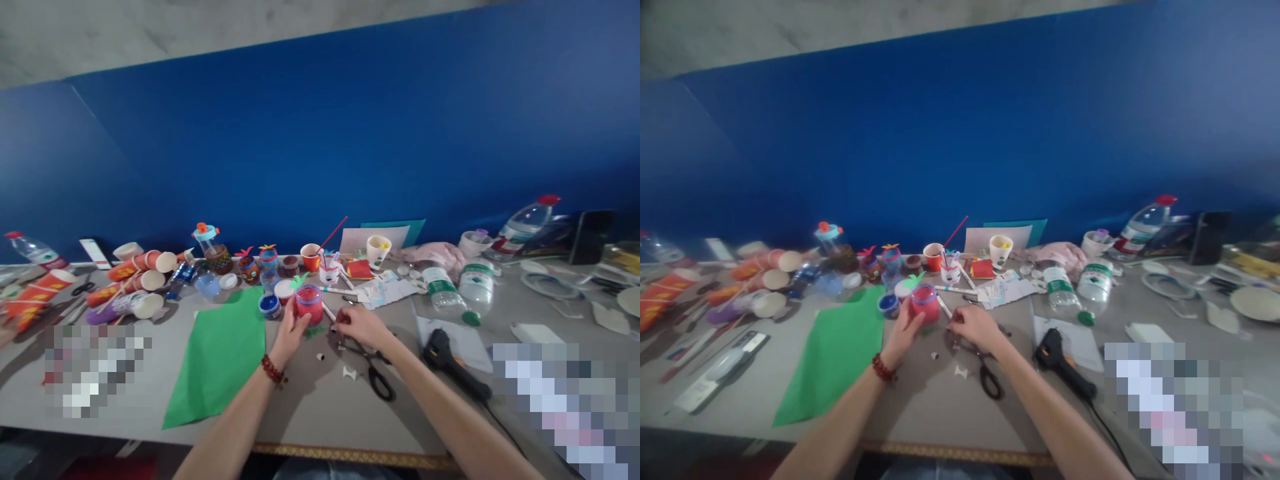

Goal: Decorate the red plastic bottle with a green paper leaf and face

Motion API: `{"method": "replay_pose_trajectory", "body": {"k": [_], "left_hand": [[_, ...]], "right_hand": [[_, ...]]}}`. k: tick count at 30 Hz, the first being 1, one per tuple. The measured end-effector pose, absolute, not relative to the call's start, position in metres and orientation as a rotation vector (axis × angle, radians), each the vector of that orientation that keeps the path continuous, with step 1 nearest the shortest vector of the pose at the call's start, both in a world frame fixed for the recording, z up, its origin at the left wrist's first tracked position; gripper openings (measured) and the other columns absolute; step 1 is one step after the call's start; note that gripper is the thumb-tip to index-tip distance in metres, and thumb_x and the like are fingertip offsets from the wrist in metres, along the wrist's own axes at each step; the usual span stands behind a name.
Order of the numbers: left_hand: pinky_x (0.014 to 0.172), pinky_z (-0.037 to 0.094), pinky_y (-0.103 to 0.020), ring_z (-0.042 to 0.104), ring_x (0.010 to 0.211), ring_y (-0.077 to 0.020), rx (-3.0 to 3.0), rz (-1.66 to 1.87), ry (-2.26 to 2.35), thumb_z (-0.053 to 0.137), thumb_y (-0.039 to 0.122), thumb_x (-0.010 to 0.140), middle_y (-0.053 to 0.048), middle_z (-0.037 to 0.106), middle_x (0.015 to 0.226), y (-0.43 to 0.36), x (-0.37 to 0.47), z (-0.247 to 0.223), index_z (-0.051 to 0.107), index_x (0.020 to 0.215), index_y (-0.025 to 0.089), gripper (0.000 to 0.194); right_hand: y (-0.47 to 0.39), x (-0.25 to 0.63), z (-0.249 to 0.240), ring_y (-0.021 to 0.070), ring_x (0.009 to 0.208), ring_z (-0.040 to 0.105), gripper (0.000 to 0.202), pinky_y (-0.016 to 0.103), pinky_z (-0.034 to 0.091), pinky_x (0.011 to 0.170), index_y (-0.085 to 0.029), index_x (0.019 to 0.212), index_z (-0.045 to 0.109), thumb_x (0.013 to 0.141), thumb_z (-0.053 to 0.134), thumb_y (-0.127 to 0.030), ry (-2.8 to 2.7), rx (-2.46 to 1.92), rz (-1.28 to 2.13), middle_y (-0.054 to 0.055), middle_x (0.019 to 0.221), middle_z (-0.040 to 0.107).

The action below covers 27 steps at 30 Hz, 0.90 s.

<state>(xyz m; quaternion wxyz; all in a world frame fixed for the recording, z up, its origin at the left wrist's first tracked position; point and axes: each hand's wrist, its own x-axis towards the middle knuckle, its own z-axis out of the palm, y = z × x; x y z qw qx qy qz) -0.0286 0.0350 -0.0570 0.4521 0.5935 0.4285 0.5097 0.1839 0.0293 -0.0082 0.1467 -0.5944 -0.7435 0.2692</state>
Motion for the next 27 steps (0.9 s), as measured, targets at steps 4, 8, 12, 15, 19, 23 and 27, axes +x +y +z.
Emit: {"method": "replay_pose_trajectory", "body": {"k": [4, 8, 12, 15, 19, 23, 27], "left_hand": [[0.115, 0.025, -0.041, 0.042, 0.133, -0.0263, 1.436, 1.224, 0.931, 0.062, 0.039, 0.084, -0.012, 0.050, 0.140, 0.042, -0.031, -0.054, 0.043, 0.136, 0.019, 0.059], [0.114, 0.026, -0.040, 0.045, 0.130, -0.0247, 1.363, 1.217, 0.827, 0.065, 0.034, 0.083, -0.012, 0.051, 0.140, 0.042, -0.032, -0.049, 0.045, 0.135, 0.018, 0.058], [0.112, 0.030, -0.042, 0.045, 0.131, -0.0268, 1.231, 1.202, 0.854, 0.073, 0.034, 0.074, -0.012, 0.052, 0.138, 0.040, -0.035, -0.047, 0.048, 0.131, 0.020, 0.064], [0.110, 0.033, -0.043, 0.046, 0.129, -0.0285, 1.300, 1.293, 1.030, 0.075, 0.033, 0.073, -0.012, 0.054, 0.135, 0.030, -0.037, -0.037, 0.049, 0.129, 0.021, 0.063], [0.105, 0.038, -0.044, 0.050, 0.123, -0.0290, 1.780, 1.527, 1.245, 0.071, 0.029, 0.078, -0.015, 0.049, 0.135, -0.006, -0.036, -0.003, 0.044, 0.135, 0.021, 0.064], [0.097, 0.041, -0.043, 0.053, 0.110, -0.0275, 2.357, 1.301, 1.282, 0.067, 0.028, 0.082, -0.010, 0.059, 0.114, -0.042, -0.026, 0.024, 0.061, 0.109, 0.022, 0.028], [0.087, 0.043, -0.040, 0.055, 0.099, -0.0267, 2.490, 1.223, 1.308, 0.065, 0.031, 0.084, -0.010, 0.061, 0.107, -0.054, -0.010, 0.025, 0.063, 0.104, 0.021, 0.023]], "right_hand": [[0.021, 0.188, -0.005, 0.0166, 0.071, 0.064, 0.015, 0.022, 0.037, 0.058, -0.019, 0.079, 0.069, 0.080, 0.058, -0.030, -2.115, -1.670, 0.782, 0.003, 0.076, 0.073], [0.010, 0.189, 0.000, 0.0156, 0.068, 0.062, 0.016, 0.022, 0.038, 0.058, -0.019, 0.079, 0.068, 0.081, 0.058, -0.032, -2.055, -1.614, 0.817, 0.001, 0.075, 0.072], [0.000, 0.189, 0.003, 0.0152, 0.064, 0.061, 0.015, 0.022, 0.039, 0.057, -0.019, 0.077, 0.066, 0.079, 0.059, -0.032, -1.950, -1.537, 0.882, 0.000, 0.069, 0.070], [-0.007, 0.191, 0.003, 0.0149, 0.062, 0.061, 0.013, 0.022, 0.041, 0.058, -0.018, 0.076, 0.064, 0.078, 0.059, -0.030, -1.860, -1.497, 0.943, 0.000, 0.068, 0.069], [-0.018, 0.190, 0.006, 0.0132, 0.055, 0.057, 0.010, 0.021, 0.041, 0.053, -0.018, 0.075, 0.061, 0.077, 0.058, -0.027, -1.709, -1.459, 1.014, -0.001, 0.063, 0.066], [-0.034, 0.183, 0.016, 0.0124, 0.052, 0.052, 0.011, 0.021, 0.039, 0.052, -0.019, 0.072, 0.060, 0.078, 0.058, -0.028, -1.668, -1.424, 0.928, -0.003, 0.059, 0.061], [-0.049, 0.174, 0.025, 0.0139, 0.057, 0.053, 0.011, 0.022, 0.038, 0.054, -0.019, 0.072, 0.059, 0.079, 0.058, -0.028, -1.664, -1.409, 0.810, -0.002, 0.062, 0.060]]}}
